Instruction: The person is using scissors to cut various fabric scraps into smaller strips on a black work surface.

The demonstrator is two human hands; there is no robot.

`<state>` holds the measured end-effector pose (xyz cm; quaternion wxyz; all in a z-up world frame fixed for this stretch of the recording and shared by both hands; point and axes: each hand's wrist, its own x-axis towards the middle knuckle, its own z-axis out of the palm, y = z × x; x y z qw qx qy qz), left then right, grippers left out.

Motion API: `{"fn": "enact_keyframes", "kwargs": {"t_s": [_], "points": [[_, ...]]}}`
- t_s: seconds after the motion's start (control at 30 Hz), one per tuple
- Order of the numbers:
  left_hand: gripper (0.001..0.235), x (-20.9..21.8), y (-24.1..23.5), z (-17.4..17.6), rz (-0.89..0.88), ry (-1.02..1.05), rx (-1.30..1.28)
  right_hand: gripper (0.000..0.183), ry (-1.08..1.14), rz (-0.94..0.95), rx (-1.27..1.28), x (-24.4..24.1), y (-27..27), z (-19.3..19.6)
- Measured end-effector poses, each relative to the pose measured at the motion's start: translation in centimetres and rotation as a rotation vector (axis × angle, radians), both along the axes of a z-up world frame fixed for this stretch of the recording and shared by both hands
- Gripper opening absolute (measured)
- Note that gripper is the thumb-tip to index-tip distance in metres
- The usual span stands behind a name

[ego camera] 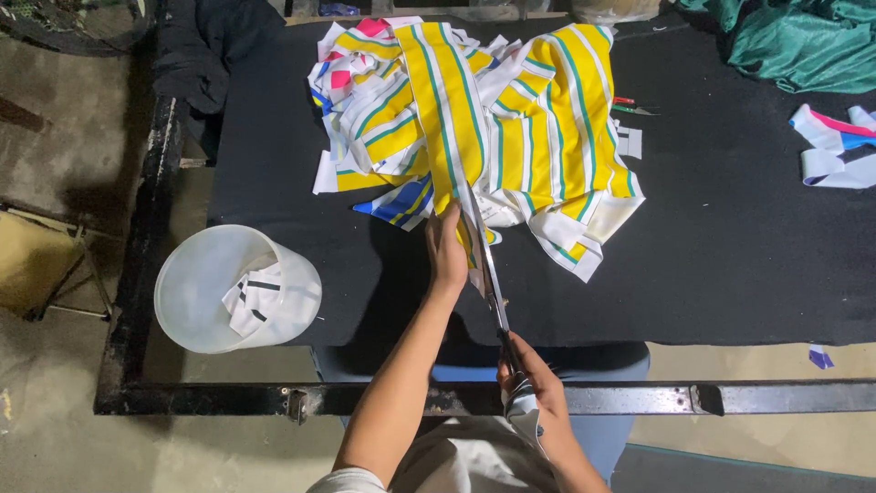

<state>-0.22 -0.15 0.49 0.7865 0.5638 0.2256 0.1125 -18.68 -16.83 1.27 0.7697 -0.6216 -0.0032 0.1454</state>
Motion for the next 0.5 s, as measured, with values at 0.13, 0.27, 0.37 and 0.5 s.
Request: {"fn": "enact_keyframes", "kwargs": {"t_s": [0.13, 0.27, 0.37, 0.5], "points": [[0.057, -0.1, 0.0, 0.6, 0.000, 0.017, -0.049, 0.066, 0.002, -0.021, -0.045, 0.0, 0.4, 0.7], [0.063, -0.4, 0.1, 1.5, -0.026, 0.071, -0.063, 0.068, 0.067, -0.037, -0.073, 0.1, 0.4, 1.0], [0.067, -0.4, 0.2, 1.6, -0.032, 0.100, -0.070, 0.067, 0.033, -0.023, -0.085, 0.1, 0.1, 0.3], [0.064, -0.2, 0.0, 1.1, -0.005, 0.094, -0.080, 0.069, 0.035, -0.024, -0.082, 0.1, 0.4, 1.5]]}}
